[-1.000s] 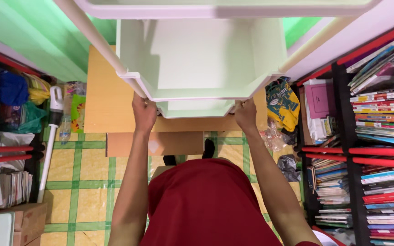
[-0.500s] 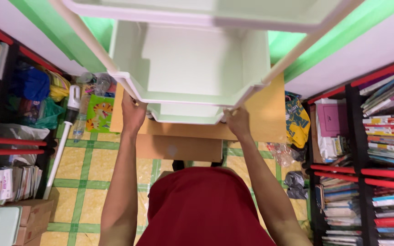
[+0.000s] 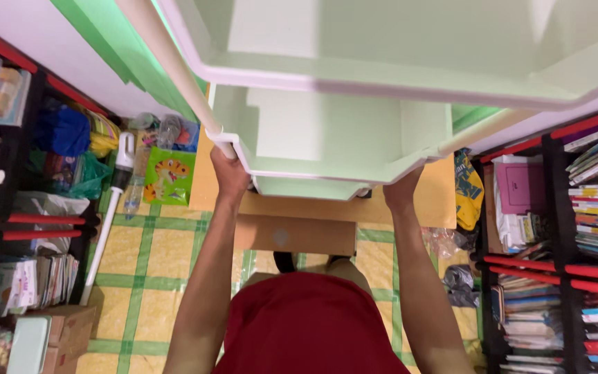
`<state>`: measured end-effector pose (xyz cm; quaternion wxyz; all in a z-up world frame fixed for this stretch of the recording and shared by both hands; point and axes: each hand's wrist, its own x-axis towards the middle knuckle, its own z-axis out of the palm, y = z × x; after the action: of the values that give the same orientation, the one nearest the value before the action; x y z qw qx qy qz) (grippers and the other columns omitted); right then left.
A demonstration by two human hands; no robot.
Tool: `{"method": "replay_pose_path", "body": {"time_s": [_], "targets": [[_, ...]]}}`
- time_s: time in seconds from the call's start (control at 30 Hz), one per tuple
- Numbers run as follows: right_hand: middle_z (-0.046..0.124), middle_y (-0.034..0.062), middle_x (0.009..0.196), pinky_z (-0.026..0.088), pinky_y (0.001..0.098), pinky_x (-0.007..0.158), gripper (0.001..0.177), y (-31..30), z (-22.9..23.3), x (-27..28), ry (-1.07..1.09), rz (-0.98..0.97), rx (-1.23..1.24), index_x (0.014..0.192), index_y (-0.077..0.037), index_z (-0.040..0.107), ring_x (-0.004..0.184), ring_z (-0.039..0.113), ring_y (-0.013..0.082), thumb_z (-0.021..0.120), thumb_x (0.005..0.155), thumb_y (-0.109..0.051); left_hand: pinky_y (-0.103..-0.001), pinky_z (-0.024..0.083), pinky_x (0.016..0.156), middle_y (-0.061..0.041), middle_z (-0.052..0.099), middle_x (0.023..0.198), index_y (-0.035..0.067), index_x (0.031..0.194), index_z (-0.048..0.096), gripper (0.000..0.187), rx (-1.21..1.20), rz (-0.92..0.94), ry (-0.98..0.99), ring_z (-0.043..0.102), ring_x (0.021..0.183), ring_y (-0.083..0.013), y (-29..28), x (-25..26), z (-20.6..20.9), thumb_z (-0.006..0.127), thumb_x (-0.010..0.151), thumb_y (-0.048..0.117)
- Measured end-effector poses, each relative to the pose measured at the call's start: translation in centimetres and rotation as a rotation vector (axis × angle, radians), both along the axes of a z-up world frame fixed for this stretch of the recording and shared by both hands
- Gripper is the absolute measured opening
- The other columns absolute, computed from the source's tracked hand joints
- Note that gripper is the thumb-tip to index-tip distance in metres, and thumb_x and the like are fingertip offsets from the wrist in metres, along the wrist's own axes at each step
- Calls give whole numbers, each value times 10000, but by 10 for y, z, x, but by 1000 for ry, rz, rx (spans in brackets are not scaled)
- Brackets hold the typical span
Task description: The person assembles a three-tier plastic storage cart by inserting vertical poles into the drawer units, stacking the drawers, and attaching caster wheels to the base. The cart is completed and stands upright on a table.
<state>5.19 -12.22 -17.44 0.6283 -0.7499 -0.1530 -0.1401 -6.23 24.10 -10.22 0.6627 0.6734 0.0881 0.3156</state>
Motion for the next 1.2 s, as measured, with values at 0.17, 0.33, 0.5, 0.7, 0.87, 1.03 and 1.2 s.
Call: {"method": "replay_pose_path", "body": {"time_s": [0.17,0.33,0.5,0.7,0.87,1.03,1.2], "targets": [[388,131,1538,345,404,1248,755,-2,-9,3,18,4,64,1581,6,200,1442,406,241,704,1036,-136,-304,537,734,-61,707,888,-47,962,661,95,-13,-45,29,655,834,-127,10,1,-21,671,900,25],[532,129,1388,441,419,1157,589,7,40,-13,266,16,3,1518,41,380,1287,500,231,637,1049,-205,-367,570,823,-141,754,1043,-47,1118,681,220,23,-135,254,708,948,-185,12,-8,-6,660,910,21],[495,57,1429,421,384,1159,764,4,157,-41,235,389,492,1594,-81,296,1357,491,216,628,909,-134,-533,444,1195,-233,410,1549,55,1628,206,930,47,-286,-6,469,1433,-315,32,-31,61,564,770,84],[567,32,1377,442,281,1044,418,33,220,-37,226,112,338,1440,-88,484,1204,530,115,514,1026,-141,-405,456,1150,-212,519,1509,-39,1551,417,537,197,20,22,543,1356,-273,12,-11,112,598,1083,154],[597,39,1108,368,257,800,220,49,194,-29,13,-210,139,1147,-33,683,894,425,96,586,951,-56,-340,506,992,-167,627,1364,-57,1490,492,528,-9,227,5,624,1145,-195,-12,6,110,540,995,119],[512,147,1167,382,308,928,199,47,223,-22,-165,-169,-60,1092,67,652,1056,491,214,633,894,78,-336,473,907,-160,598,1300,-57,1459,549,512,193,214,86,568,1095,-214,-10,0,147,616,961,41],[622,75,1159,559,304,976,311,26,292,-23,-160,-102,-33,1213,14,573,1097,667,178,671,918,18,-313,486,1043,-93,590,1280,-43,1355,483,478,341,204,-92,591,1221,-179,0,-14,205,715,938,-34]]}}
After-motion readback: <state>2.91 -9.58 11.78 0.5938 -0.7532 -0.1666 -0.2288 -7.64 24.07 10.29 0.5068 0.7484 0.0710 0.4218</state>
